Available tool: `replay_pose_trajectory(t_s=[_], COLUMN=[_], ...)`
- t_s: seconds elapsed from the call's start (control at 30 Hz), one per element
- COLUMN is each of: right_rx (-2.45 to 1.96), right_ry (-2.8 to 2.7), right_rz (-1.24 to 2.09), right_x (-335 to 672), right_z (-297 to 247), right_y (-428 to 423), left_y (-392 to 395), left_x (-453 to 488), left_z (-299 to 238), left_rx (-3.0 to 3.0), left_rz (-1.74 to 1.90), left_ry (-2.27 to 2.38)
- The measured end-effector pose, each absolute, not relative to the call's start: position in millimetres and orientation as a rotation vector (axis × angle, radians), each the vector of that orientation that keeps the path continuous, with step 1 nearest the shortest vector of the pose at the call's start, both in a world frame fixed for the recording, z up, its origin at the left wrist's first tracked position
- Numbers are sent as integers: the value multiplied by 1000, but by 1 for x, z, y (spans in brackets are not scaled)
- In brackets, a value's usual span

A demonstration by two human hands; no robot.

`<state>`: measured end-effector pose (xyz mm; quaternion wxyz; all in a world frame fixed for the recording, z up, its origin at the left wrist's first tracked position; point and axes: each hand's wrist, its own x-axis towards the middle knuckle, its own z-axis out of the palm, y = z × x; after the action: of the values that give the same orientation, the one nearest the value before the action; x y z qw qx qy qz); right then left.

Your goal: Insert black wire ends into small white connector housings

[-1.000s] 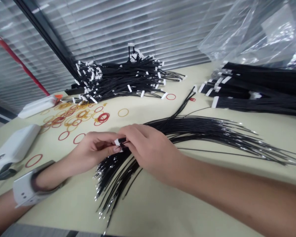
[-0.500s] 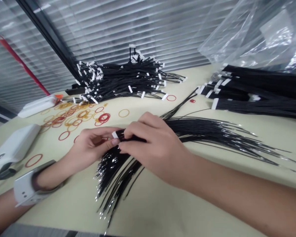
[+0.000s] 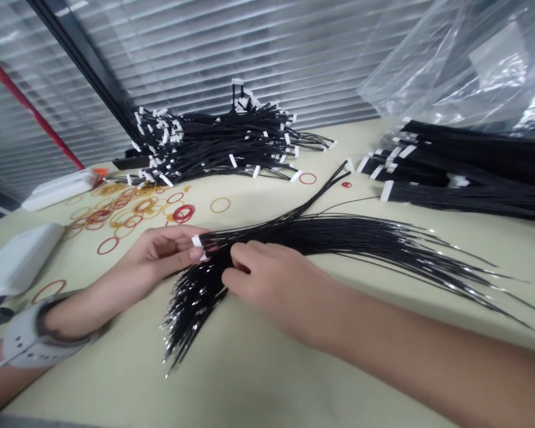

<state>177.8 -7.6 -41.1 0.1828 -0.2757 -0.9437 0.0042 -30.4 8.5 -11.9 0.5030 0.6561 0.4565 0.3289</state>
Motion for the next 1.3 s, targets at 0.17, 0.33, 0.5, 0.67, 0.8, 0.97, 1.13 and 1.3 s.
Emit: replay_pose_trajectory(t_s=[0.17, 0.33, 0.5, 0.67, 0.8, 0.97, 1.13, 1.3], right_rx=[-912, -895, -986, -1130, -1138, -1128, -1115, -1067], right_ry=[-2384, -2191, -2092, -2032, -2053, -2084, -2100, -2101], right_rz=[-73, 147, 346, 556, 562, 491, 457, 412], right_x=[177, 175, 174, 173, 172, 171, 172, 171], right_z=[-41, -36, -32, -30, -29, -31, -33, -34], right_y=[-4, -4, -4, -4, -5, -7, -7, -6], left_y=[8, 8, 8, 9, 9, 7, 6, 5], left_x=[-31, -32, -34, -35, -34, -33, -32, -31], left_z=[-14, -13, -14, -15, -14, -13, -12, -10], left_rx=[1526, 1503, 1483, 1469, 1519, 1552, 1554, 1579], left_rz=[802, 800, 798, 783, 774, 763, 742, 719], left_ry=[1016, 989, 977, 993, 997, 1020, 1037, 1061])
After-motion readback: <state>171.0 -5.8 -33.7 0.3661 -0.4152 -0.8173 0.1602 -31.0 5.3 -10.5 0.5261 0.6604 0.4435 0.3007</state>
